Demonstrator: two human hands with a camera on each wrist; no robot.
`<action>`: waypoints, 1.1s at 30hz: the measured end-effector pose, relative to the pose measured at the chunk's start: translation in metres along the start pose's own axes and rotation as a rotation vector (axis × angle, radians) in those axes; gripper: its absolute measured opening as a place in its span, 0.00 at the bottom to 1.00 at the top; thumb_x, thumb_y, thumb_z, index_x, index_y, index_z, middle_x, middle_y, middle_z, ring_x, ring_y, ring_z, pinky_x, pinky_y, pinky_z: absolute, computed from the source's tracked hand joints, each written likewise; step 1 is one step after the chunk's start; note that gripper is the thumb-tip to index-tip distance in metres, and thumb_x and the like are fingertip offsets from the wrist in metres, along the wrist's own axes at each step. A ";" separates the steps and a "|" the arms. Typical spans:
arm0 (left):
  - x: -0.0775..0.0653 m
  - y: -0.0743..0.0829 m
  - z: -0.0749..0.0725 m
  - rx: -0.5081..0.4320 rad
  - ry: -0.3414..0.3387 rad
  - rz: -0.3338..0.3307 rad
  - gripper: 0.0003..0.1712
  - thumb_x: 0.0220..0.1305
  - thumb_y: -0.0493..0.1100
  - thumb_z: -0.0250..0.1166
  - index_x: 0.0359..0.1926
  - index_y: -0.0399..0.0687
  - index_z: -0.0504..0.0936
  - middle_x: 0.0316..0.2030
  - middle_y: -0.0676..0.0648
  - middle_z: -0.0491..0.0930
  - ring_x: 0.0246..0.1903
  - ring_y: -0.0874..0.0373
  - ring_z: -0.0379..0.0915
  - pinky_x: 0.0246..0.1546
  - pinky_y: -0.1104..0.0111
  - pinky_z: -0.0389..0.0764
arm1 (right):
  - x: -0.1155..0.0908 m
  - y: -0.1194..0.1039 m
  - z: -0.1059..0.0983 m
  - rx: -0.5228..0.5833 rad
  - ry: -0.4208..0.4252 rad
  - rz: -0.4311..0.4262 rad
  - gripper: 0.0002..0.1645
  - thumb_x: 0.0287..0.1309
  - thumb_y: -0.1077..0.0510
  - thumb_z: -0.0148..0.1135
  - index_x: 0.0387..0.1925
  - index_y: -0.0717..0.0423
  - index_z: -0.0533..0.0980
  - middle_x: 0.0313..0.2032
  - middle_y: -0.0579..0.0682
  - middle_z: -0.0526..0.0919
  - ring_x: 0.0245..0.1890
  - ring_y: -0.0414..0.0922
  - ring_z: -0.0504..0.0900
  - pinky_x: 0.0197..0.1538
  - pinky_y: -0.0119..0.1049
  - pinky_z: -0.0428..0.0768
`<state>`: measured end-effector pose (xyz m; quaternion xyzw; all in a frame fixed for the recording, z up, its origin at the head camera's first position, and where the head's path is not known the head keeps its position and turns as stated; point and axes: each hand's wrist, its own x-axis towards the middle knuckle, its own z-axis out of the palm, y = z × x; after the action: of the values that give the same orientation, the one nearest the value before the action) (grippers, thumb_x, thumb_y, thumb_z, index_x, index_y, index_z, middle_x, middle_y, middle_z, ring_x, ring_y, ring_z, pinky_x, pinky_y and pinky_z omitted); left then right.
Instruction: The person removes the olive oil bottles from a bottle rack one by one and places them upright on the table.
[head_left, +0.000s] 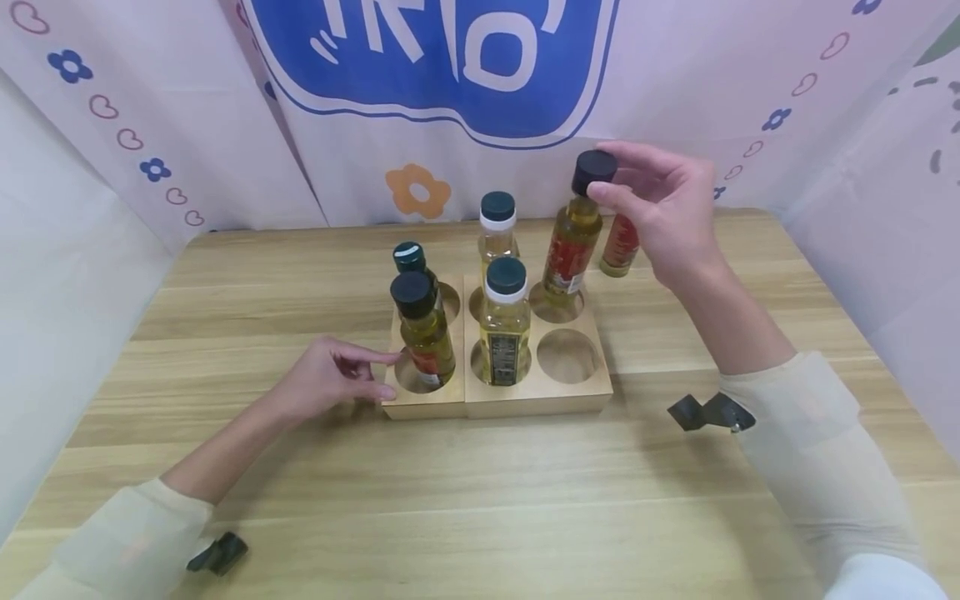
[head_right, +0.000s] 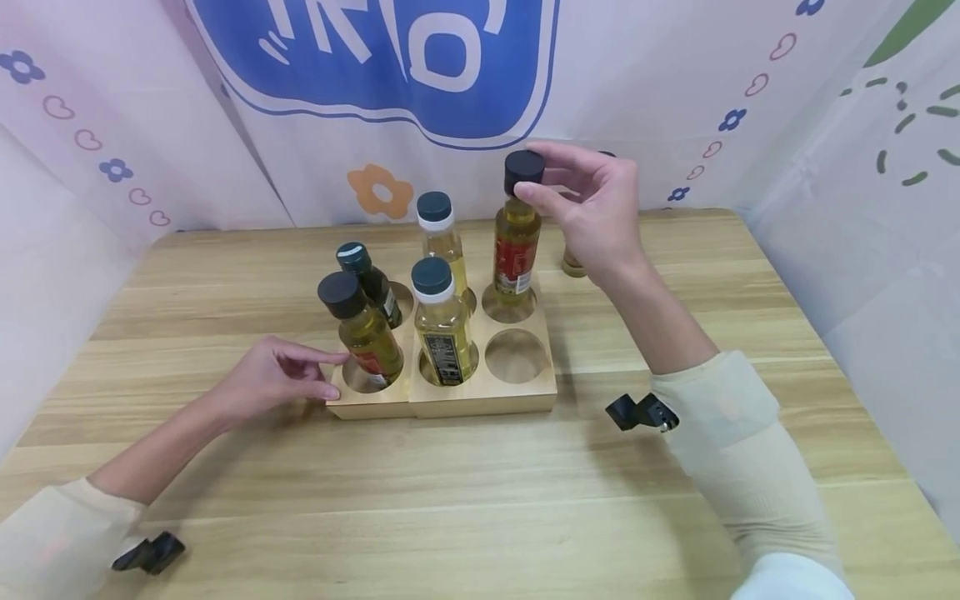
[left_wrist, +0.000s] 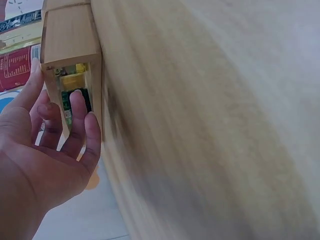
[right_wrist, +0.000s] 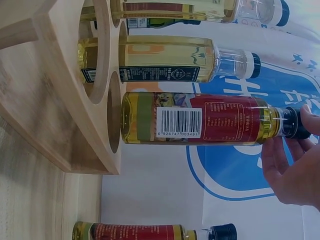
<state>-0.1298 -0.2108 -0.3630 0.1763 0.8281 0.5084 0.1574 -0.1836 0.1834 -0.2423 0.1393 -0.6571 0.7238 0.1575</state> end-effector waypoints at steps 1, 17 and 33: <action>0.001 0.001 -0.001 0.009 0.000 0.005 0.25 0.53 0.33 0.80 0.53 0.32 0.86 0.20 0.46 0.80 0.18 0.64 0.63 0.19 0.74 0.63 | 0.000 0.000 0.000 0.001 0.003 0.001 0.18 0.57 0.77 0.70 0.48 0.63 0.87 0.38 0.52 0.91 0.39 0.47 0.89 0.48 0.33 0.86; 0.001 -0.005 0.001 -0.041 0.032 0.013 0.26 0.55 0.33 0.79 0.56 0.32 0.85 0.27 0.48 0.84 0.26 0.62 0.75 0.27 0.72 0.78 | -0.001 -0.003 -0.002 0.005 0.022 0.010 0.19 0.56 0.77 0.70 0.48 0.61 0.87 0.37 0.52 0.91 0.39 0.46 0.89 0.51 0.33 0.84; 0.008 -0.009 -0.001 -0.057 0.066 -0.019 0.29 0.56 0.34 0.79 0.59 0.34 0.83 0.29 0.47 0.84 0.28 0.60 0.76 0.27 0.71 0.78 | 0.007 -0.003 -0.004 0.044 0.069 0.027 0.18 0.56 0.77 0.71 0.46 0.59 0.88 0.38 0.52 0.91 0.42 0.46 0.89 0.57 0.35 0.83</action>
<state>-0.1384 -0.2124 -0.3714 0.1470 0.8196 0.5358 0.1401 -0.1888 0.1882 -0.2374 0.1090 -0.6370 0.7445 0.1674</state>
